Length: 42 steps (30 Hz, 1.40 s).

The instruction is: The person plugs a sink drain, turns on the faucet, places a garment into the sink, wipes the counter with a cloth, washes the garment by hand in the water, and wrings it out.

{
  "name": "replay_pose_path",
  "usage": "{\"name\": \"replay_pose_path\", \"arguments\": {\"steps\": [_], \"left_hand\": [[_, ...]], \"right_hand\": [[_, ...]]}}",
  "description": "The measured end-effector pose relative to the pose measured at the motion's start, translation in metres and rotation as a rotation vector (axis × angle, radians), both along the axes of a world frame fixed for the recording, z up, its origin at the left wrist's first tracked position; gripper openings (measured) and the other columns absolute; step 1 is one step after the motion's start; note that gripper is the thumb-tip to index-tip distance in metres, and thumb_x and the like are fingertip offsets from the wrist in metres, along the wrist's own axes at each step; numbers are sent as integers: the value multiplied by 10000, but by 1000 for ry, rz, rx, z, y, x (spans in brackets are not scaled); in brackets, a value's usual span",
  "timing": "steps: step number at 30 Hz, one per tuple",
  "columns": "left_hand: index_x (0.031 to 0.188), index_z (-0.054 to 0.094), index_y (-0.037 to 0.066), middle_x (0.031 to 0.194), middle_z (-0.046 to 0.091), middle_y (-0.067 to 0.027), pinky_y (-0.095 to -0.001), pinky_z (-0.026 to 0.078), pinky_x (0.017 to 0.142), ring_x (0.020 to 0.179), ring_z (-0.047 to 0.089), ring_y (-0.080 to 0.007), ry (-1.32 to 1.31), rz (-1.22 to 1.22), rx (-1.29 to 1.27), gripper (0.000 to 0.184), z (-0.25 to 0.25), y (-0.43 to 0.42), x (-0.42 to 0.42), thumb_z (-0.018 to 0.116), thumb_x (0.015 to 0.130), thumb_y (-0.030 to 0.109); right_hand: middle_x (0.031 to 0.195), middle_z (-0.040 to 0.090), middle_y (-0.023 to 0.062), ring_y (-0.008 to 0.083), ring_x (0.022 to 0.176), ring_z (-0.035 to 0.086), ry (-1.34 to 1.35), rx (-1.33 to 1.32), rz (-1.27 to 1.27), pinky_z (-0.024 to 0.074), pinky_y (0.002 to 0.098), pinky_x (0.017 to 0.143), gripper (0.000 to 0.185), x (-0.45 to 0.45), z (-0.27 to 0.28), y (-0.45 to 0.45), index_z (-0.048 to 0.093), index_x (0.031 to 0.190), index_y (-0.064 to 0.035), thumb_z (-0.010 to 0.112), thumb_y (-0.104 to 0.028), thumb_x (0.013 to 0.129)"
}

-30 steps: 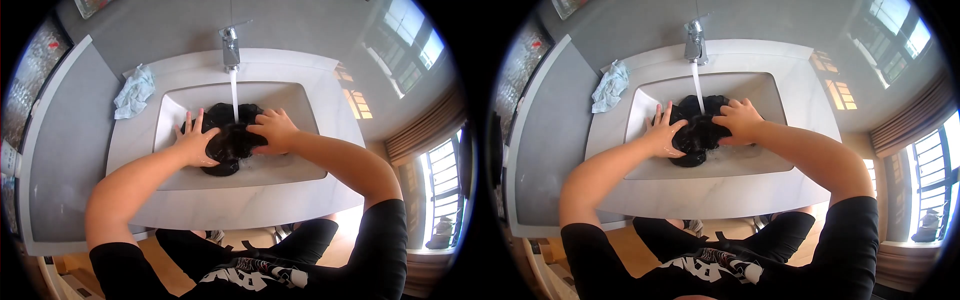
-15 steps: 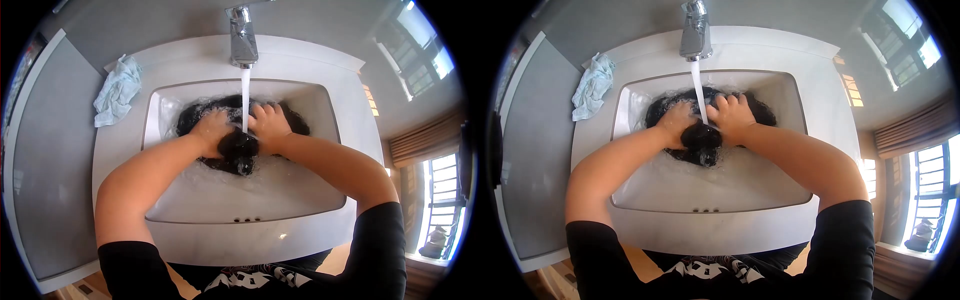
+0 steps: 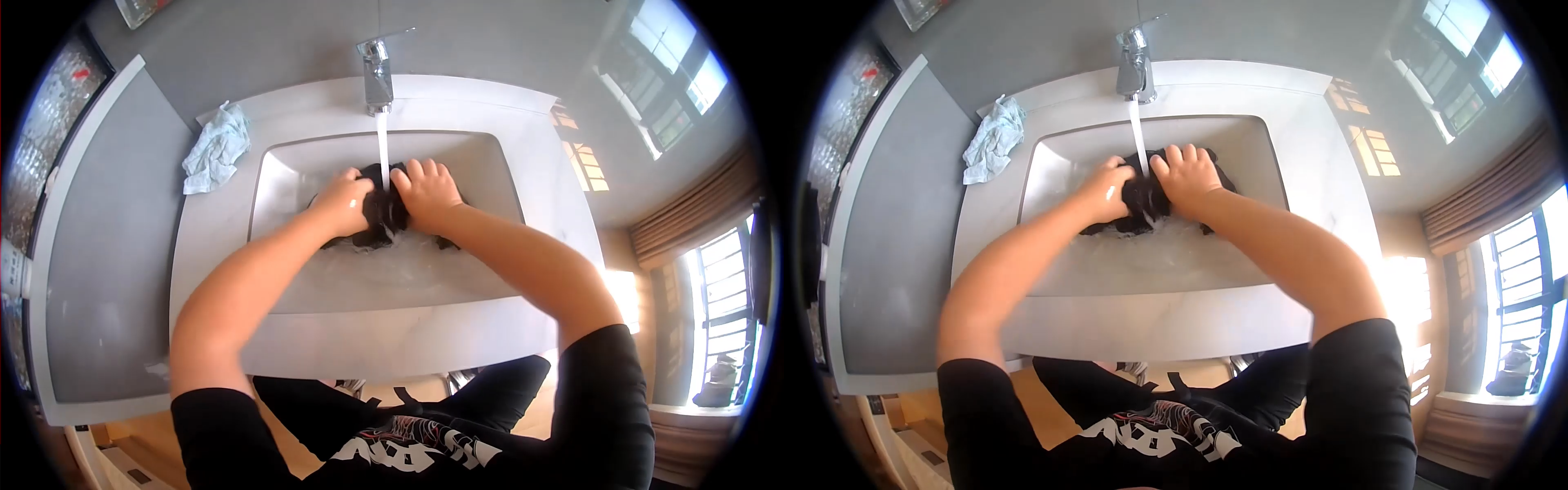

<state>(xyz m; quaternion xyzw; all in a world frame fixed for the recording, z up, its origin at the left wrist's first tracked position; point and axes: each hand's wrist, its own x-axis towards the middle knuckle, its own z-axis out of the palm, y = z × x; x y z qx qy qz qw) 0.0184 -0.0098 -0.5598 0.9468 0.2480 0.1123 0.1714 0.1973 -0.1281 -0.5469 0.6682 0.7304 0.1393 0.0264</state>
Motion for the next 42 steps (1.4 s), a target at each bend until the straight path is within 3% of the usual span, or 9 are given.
{"name": "replay_pose_path", "arguments": {"steps": [6, 9, 12, 13, 16, 21, 24, 38, 42], "left_hand": [[1461, 361, 73, 1258, 509, -205, -516, 397, 1031, 1182, 508, -381, 53, 19, 7, 1084, 28, -35, -48, 835, 639, 596], [1547, 328, 153, 1440, 379, -251, -678, 240, 1092, 1371, 362, -406, 703, 46, 115, 1213, 55, -43, -27, 660, 613, 854], [1559, 339, 199, 1609, 112, -271, -699, 160, 1132, 1490, 123, -464, 512, -284, 592, 1182, 29, -25, -22, 630, 627, 865], [1538, 383, 222, 1636, -34, -274, -734, 98, 1125, 1506, -69, -472, 701, -310, 491, 1108, 35, -22, -11, 644, 650, 830], [1503, 445, 208, 1633, -6, -274, -714, 102, 1139, 1500, -33, -490, 592, -390, 347, 1050, 17, -3, -8, 656, 666, 804], [1292, 627, 158, 1494, 305, -237, -557, 318, 1098, 1337, 322, -464, 243, -422, 289, 872, -31, 30, -2, 819, 576, 617], [1201, 672, 145, 1451, 382, -208, -464, 392, 1065, 1308, 405, -402, 309, -420, 86, 753, -30, 47, 15, 864, 566, 502], [1231, 559, 2, 1327, 452, -168, -434, 470, 1010, 1266, 450, -376, 442, -136, 225, 699, 14, -5, 15, 840, 643, 257], [1337, 462, 22, 1270, 472, -220, -464, 448, 986, 1170, 483, -413, -193, -263, 54, 920, 7, -17, -28, 908, 565, 249]], "right_hand": [[1271, 468, 132, 318, 1187, 535, 469, -272, 64, 483, 427, 969, 841, 13, 48, -62, 423, 1384, -142, 843, -449, 723], [1416, 401, 160, 418, 1322, 407, 304, -289, 28, 401, 571, 1027, 885, 17, 42, -45, 430, 1455, -224, 764, -618, 737], [1553, 278, 196, 502, 1415, 258, 19, -250, 135, 317, 648, 1067, 909, 19, 23, -23, 441, 1485, -272, 686, -731, 740], [1595, 231, 207, 527, 1443, 202, -80, -236, 189, 288, 668, 1078, 917, 17, 18, -15, 447, 1490, -286, 661, -764, 737], [1654, 93, 201, 531, 1480, 98, -118, -462, 195, 231, 655, 1122, 932, 21, 8, 9, 452, 1492, -301, 617, -812, 731], [1253, 502, 112, 385, 1207, 480, -75, -196, 383, 402, 476, 980, 436, 43, -46, 36, 661, 1179, -236, 714, -382, 771], [1197, 526, 96, 376, 1187, 492, -80, -113, 396, 396, 467, 980, 373, 45, -59, 43, 678, 1147, -194, 678, -276, 783], [1199, 504, 65, 297, 1043, 522, -245, -137, 171, 427, 473, 892, 388, 18, -23, 22, 611, 1248, -159, 594, -267, 875], [1241, 480, 83, 294, 1069, 544, -2, -168, 467, 458, 427, 877, 726, 27, 22, -29, 438, 1394, -167, 765, -411, 793]]}}
